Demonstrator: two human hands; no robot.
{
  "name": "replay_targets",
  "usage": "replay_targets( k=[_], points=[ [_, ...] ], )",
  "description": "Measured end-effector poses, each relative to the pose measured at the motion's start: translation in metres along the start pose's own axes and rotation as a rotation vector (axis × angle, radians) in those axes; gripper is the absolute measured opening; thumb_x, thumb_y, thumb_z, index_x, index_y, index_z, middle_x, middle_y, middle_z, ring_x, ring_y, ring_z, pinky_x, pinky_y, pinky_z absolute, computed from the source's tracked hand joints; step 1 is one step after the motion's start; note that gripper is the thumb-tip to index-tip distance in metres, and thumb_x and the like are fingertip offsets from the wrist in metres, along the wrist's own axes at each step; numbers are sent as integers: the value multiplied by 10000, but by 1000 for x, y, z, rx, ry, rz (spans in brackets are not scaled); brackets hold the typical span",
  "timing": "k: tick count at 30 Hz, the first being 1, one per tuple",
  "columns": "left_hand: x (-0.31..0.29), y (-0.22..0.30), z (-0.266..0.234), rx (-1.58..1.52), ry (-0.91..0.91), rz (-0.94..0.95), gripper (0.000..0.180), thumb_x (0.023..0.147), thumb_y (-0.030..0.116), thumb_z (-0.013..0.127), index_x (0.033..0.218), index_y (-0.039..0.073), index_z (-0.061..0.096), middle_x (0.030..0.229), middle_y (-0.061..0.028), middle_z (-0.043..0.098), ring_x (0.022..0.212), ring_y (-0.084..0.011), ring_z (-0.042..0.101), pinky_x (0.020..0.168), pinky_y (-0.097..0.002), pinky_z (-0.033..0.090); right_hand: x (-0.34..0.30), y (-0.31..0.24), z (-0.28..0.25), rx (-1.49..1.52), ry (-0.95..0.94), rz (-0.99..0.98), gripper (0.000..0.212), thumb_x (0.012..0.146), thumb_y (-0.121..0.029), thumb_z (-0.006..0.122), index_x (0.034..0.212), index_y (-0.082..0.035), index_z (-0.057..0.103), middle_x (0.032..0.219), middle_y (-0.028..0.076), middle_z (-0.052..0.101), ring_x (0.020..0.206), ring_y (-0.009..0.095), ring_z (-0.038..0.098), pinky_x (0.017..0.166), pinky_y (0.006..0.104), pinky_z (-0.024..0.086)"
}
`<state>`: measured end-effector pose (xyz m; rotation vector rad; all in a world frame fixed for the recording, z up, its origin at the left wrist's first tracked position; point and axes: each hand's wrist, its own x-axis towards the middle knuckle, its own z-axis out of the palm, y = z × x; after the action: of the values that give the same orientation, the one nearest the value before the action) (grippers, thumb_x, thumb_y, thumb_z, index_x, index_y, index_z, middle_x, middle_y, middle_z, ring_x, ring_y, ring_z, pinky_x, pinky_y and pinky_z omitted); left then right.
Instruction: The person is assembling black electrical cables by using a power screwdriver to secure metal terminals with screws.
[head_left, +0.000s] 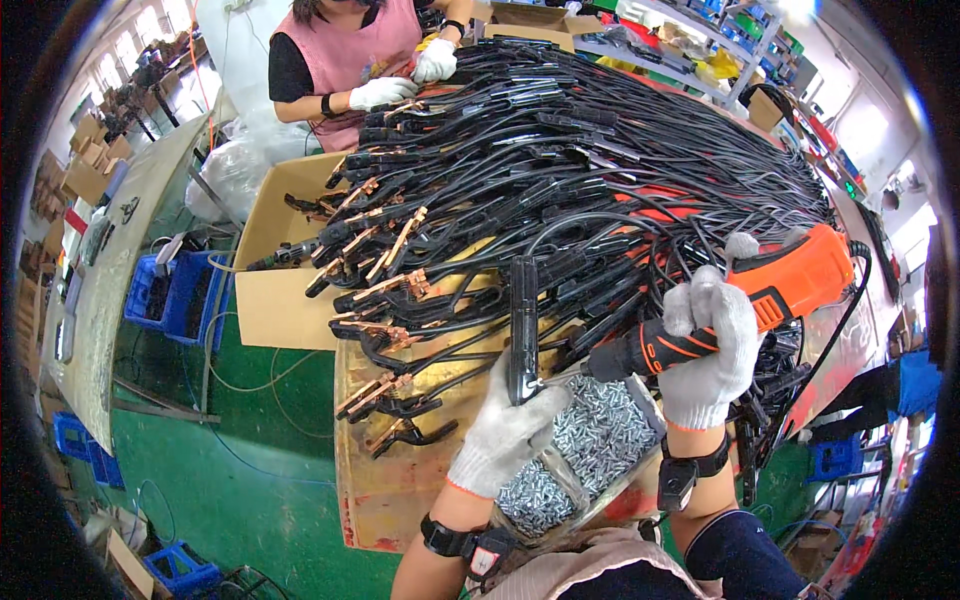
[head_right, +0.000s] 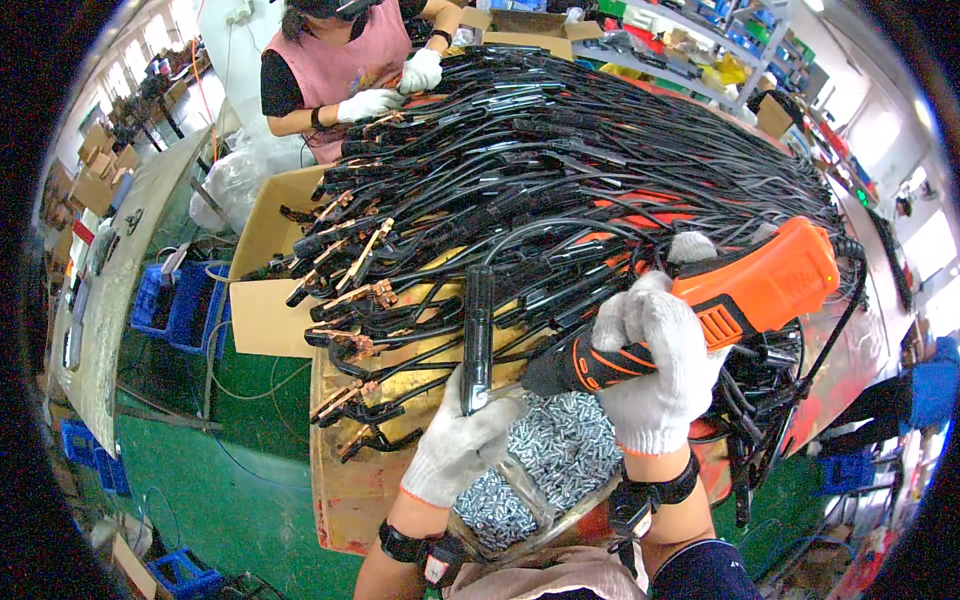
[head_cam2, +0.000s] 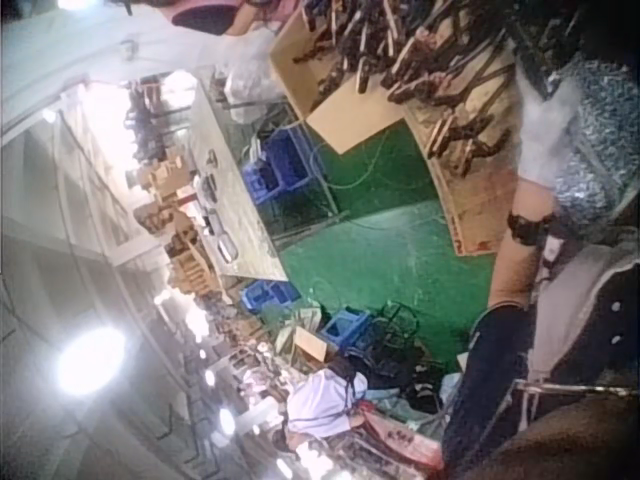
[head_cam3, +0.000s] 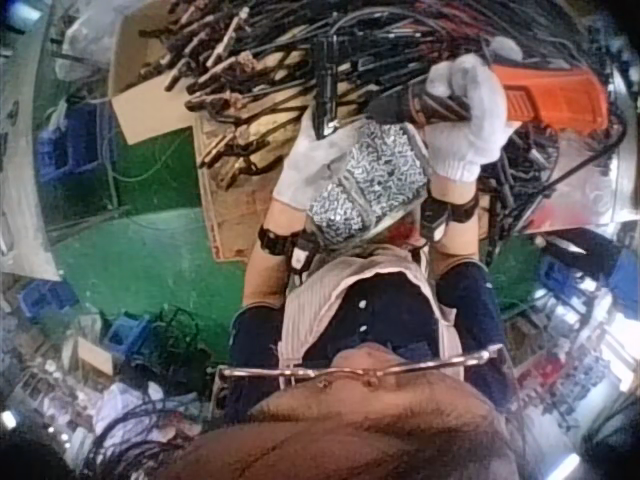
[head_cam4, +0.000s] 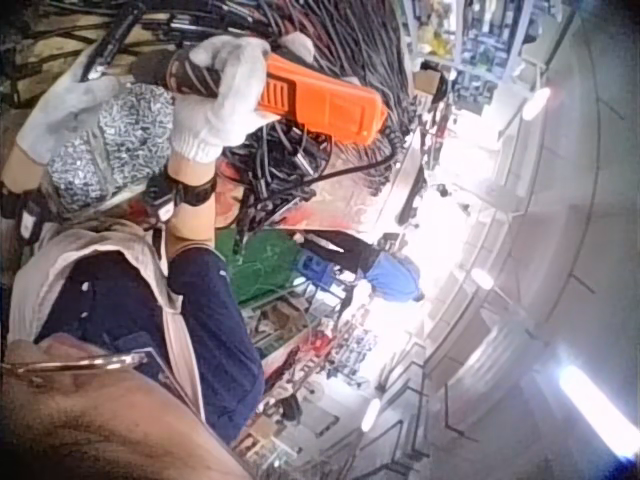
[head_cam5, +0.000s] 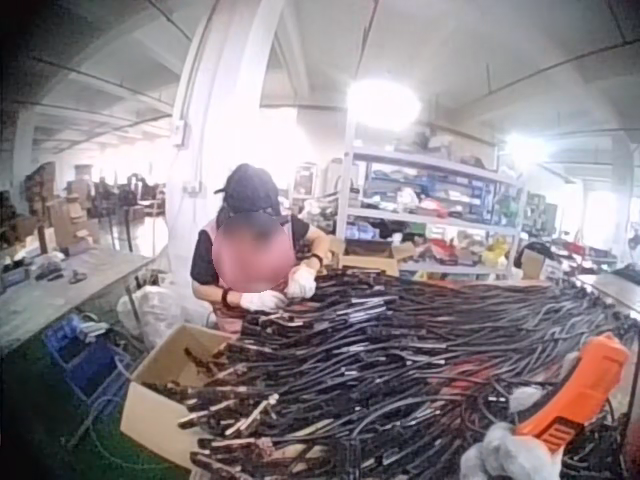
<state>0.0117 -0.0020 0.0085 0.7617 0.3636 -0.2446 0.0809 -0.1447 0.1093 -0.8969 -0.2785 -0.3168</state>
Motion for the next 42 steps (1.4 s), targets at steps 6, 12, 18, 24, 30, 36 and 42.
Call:
replay_targets(
  k=[6, 12, 18, 24, 30, 36, 42],
  points=[
    [-2, 4, 2, 18, -16, 6, 558, 813, 35, 725, 1259, 56, 390, 754, 10, 541, 509, -55, 472, 421, -215, 341, -6, 4, 9, -73, -1, -26, 542, 890, -67, 612, 1377, -18, 381, 748, -8, 429, 602, 79, 389, 535, 234, 380],
    [-2, 3, 1, 9, -6, -2, 575, 813, 43, 734, 1267, 57, 382, 735, 18, 516, 507, -54, 457, 424, -216, 339, -12, 1, 14, -117, 12, -44, 546, 891, -65, 593, 1395, -18, 389, 731, -1, 432, 578, 76, 381, 529, 232, 378],
    [2, -1, -3, 5, -22, 5, 598, 831, 33, 719, 1310, 78, 364, 733, 21, 504, 516, -54, 457, 427, -220, 350, -22, -3, 26, -191, -111, -87, 563, 874, -36, 566, 1410, -56, 395, 734, 15, 448, 526, 99, 381, 464, 248, 387],
    [0, -2, 0, 88, 16, 7, 894, 817, 69, 734, 1482, -13, 142, 744, -27, 533, 498, -89, 481, 422, -238, 386, -23, -13, 44, -607, -304, -34, 578, 730, 65, 569, 1252, -80, 369, 776, 40, 556, 555, 165, 552, 522, 303, 487],
    [1, 1, -3, 100, 46, -57, 709, 835, 4, 654, 1425, 56, 264, 899, -48, 530, 579, -110, 513, 436, -245, 399, -26, -4, 61, -493, -106, 81, 473, 713, 87, 560, 1128, -82, 411, 735, 31, 548, 579, 147, 567, 548, 280, 481],
    [1, -4, -10, 27, -1, -31, 751, 833, 153, 765, 1384, -34, 289, 802, -29, 543, 582, -87, 507, 479, -241, 423, -21, -1, 60, -545, -233, 147, 410, 696, 105, 539, 1046, -74, 424, 709, 20, 531, 574, 143, 562, 537, 266, 460],
    [3, -9, -16, -1, -24, -41, 718, 821, 26, 706, 1417, 55, 307, 1058, -53, 547, 817, -137, 575, 639, -274, 494, -15, 0, 65, -636, -245, 106, 292, 673, 88, 556, 920, -48, 480, 647, 2, 530, 567, 139, 555, 543, 262, 455]
  ],
)
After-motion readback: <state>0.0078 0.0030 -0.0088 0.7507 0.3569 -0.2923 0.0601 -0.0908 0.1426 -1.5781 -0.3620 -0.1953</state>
